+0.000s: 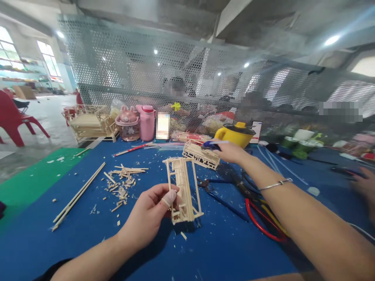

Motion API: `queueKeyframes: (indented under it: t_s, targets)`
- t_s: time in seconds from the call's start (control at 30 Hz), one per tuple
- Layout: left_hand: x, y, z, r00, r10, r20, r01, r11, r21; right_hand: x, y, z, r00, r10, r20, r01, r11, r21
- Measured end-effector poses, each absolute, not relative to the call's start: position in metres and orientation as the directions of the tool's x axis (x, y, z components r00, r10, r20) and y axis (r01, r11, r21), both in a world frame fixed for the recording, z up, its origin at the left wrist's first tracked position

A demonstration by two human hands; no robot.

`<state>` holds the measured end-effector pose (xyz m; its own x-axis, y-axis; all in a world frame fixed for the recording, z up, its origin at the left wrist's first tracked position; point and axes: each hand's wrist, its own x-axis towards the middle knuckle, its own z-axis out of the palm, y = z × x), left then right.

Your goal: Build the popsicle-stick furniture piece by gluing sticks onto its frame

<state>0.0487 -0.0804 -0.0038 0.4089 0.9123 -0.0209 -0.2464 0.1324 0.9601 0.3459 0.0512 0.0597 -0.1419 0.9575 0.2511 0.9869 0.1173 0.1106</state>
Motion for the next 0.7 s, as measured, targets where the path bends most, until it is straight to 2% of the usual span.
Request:
queueKeyframes:
  t_s: [0.2, 0.27, 0.37, 0.43, 0.5, 0.53, 0.6, 0.7]
  targets:
    - [0.048, -0.081, -0.004, 0.406, 0.913, -0.033, -0.251, 0.146, 0.957, 0.329, 0.061, 0.047, -0.101, 0.981, 0.168, 0.990, 0.083, 0.113]
    - [0.047, -0.080, -0.004, 0.392, 0.920, -0.022, -0.257, 0.132, 0.957, 0.325, 0.052, 0.049, -0.072, 0.977, 0.201, 0.994, 0.054, 0.093]
    - [0.046, -0.079, -0.004, 0.372, 0.928, -0.018, -0.273, 0.128, 0.953, 0.309, 0.018, 0.058, -0.018, 0.884, 0.467, 0.998, 0.041, -0.039]
    - [0.046, -0.078, -0.004, 0.367, 0.930, -0.028, -0.280, 0.139, 0.950, 0.290, -0.014, 0.063, 0.056, 0.728, 0.683, 0.953, 0.165, -0.254]
    - [0.046, -0.078, -0.004, 0.369, 0.929, -0.026, -0.286, 0.140, 0.948, 0.266, -0.044, 0.062, 0.160, 0.616, 0.771, 0.838, 0.327, -0.436]
    - [0.046, -0.078, -0.004, 0.367, 0.930, -0.022, -0.287, 0.136, 0.948, 0.254, -0.056, 0.060, 0.157, 0.636, 0.755, 0.773, 0.397, -0.495]
    - [0.045, -0.078, -0.004, 0.365, 0.931, -0.016, -0.288, 0.130, 0.949, 0.235, -0.068, 0.050, 0.068, 0.766, 0.639, 0.633, 0.462, -0.621]
    - [0.043, -0.078, -0.005, 0.355, 0.935, -0.018, -0.287, 0.128, 0.949, 0.216, -0.067, 0.027, -0.080, 0.888, 0.452, 0.517, 0.424, -0.743]
